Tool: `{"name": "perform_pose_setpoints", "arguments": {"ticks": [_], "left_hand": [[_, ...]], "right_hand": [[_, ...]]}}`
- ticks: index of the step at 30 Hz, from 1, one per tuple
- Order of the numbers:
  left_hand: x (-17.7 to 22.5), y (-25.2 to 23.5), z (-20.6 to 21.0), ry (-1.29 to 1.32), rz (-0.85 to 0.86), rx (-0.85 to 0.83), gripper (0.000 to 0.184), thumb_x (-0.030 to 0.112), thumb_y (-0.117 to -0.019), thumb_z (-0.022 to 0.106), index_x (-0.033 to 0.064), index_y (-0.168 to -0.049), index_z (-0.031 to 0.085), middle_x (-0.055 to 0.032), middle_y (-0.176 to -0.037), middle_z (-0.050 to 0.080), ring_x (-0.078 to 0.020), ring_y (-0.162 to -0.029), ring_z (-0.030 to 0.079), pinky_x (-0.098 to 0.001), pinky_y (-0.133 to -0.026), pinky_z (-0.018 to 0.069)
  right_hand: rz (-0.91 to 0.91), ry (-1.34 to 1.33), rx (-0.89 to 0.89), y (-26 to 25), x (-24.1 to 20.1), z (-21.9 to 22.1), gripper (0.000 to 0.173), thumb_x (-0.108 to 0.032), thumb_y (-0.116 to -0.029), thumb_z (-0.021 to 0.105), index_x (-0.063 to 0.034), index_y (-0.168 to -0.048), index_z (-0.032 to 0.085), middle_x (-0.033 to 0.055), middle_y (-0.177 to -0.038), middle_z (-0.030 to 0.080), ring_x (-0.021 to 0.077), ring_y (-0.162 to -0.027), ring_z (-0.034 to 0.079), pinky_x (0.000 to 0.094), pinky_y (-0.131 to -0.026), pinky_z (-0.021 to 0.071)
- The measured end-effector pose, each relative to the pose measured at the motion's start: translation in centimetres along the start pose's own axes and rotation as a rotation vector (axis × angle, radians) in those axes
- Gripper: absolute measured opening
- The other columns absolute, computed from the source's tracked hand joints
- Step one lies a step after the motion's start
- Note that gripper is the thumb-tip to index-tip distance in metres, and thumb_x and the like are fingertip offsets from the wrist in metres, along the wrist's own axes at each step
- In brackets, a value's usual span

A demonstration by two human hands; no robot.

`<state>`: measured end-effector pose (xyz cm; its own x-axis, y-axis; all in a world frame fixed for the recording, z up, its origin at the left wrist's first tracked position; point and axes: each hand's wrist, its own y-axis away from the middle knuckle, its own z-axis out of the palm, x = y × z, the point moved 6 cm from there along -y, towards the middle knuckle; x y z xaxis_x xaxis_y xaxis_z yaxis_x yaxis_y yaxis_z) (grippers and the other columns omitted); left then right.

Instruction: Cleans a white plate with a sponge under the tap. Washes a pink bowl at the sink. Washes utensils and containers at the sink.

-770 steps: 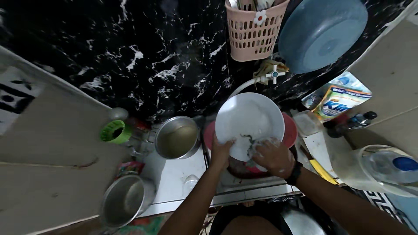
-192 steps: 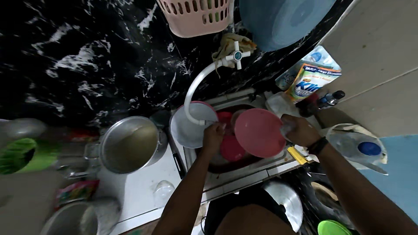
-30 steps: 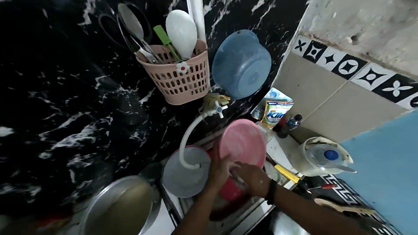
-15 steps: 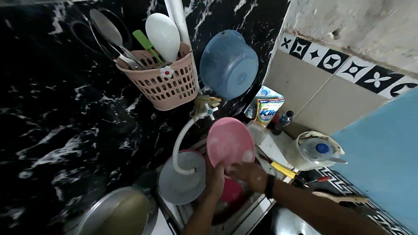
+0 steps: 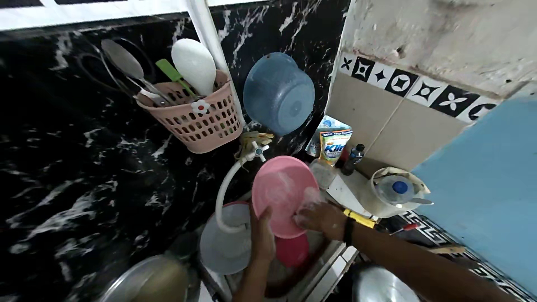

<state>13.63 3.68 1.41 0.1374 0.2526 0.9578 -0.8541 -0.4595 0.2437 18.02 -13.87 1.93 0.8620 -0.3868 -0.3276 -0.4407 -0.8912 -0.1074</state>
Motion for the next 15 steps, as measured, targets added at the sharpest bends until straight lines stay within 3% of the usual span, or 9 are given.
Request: {"name": "perform_pose_setpoints", "arguments": {"ticks": [3, 4, 6, 8, 10, 12, 13, 15], "left_hand": [[-0.7, 1.5, 0.7, -0.03, 0.02, 0.011, 0.066, 0.009, -0.0947, 0.057, -0.0007, -0.153, 0.028, -0.0196, -0.129, 0.058, -0.0188, -0.109, 0.064, -0.0364, -0.09, 0.057], [-0.5, 1.2, 0.0, -0.046, 0.013, 0.021, 0.062, 0.01, -0.0965, 0.056, -0.0015, -0.152, 0.032, -0.0198, -0.13, 0.058, -0.0192, -0.111, 0.063, -0.0368, -0.092, 0.056], [0.3, 0.6, -1.9, -0.048, -0.026, 0.023, 0.057, 0.02, -0.1032, 0.05, 0.0038, -0.155, 0.033, -0.0182, -0.143, 0.053, -0.0206, -0.124, 0.059, -0.0392, -0.101, 0.0522], [0.6, 1.2, -2.2, 0.005, -0.086, 0.039, 0.056, 0.028, -0.1068, 0.047, 0.0074, -0.157, 0.033, -0.0161, -0.147, 0.051, -0.0209, -0.128, 0.057, -0.0403, -0.103, 0.0518], [-0.4, 2.7, -2.0, 0.108, -0.115, 0.101, 0.057, 0.025, -0.1051, 0.049, 0.0054, -0.156, 0.031, -0.0176, -0.143, 0.053, -0.0215, -0.123, 0.059, -0.0403, -0.098, 0.0535], [-1.0, 2.2, -1.8, 0.136, -0.064, 0.039, 0.068, 0.023, -0.0999, 0.054, 0.0088, -0.159, 0.023, -0.0169, -0.146, 0.05, -0.0218, -0.124, 0.059, -0.0407, -0.098, 0.0547], [-1.2, 1.7, -2.1, 0.122, -0.033, 0.009, 0.072, 0.023, -0.0969, 0.055, 0.0104, -0.16, 0.023, -0.0157, -0.147, 0.05, -0.0215, -0.125, 0.059, -0.0407, -0.098, 0.0551], [-1.0, 1.0, -3.1, 0.069, -0.02, 0.049, 0.06, 0.024, -0.1011, 0.049, 0.0076, -0.157, 0.032, -0.0166, -0.144, 0.053, -0.0218, -0.123, 0.059, -0.0416, -0.098, 0.0546]], "right_hand": [[0.002, -0.12, 0.13, -0.7, -3.0, -0.2, 0.04, -0.008, -0.0895, 0.074, -0.0133, -0.129, 0.071, 0.0199, -0.133, 0.067, 0.0427, -0.116, 0.067, 0.0624, -0.09, 0.0573], [0.001, -0.101, 0.076, -0.4, -2.5, -0.2, 0.041, -0.009, -0.091, 0.073, -0.0141, -0.132, 0.069, 0.0208, -0.135, 0.065, 0.0444, -0.119, 0.066, 0.0642, -0.092, 0.0556], [0.01, 0.011, -0.145, 0.7, 0.0, -0.4, 0.04, -0.01, -0.1016, 0.059, -0.016, -0.141, 0.062, 0.021, -0.147, 0.056, 0.0479, -0.135, 0.052, 0.067, -0.104, 0.0469], [-0.056, 0.137, -0.241, 0.4, 1.1, -1.8, 0.035, -0.009, -0.105, 0.051, -0.0131, -0.138, 0.063, 0.02, -0.147, 0.056, 0.05, -0.135, 0.052, 0.067, -0.101, 0.0485], [-0.111, 0.081, -0.263, -0.4, -1.1, -2.0, 0.033, -0.005, -0.1036, 0.053, -0.0112, -0.134, 0.066, 0.0207, -0.143, 0.059, 0.0503, -0.128, 0.057, 0.0675, -0.097, 0.0504], [-0.125, 0.003, -0.191, -0.2, -2.8, -1.6, 0.034, -0.008, -0.1022, 0.058, -0.0132, -0.134, 0.067, 0.0212, -0.138, 0.062, 0.0474, -0.12, 0.063, 0.0646, -0.092, 0.0548], [-0.152, 0.005, -0.153, 0.0, -2.9, -1.1, 0.033, -0.009, -0.1011, 0.06, -0.0138, -0.133, 0.066, 0.0211, -0.134, 0.064, 0.0457, -0.116, 0.066, 0.0628, -0.09, 0.0566], [-0.155, 0.081, -0.164, 0.3, -1.5, -0.3, 0.036, -0.008, -0.1005, 0.06, -0.0155, -0.135, 0.065, 0.0203, -0.137, 0.062, 0.0449, -0.123, 0.062, 0.0623, -0.097, 0.0534]]}}
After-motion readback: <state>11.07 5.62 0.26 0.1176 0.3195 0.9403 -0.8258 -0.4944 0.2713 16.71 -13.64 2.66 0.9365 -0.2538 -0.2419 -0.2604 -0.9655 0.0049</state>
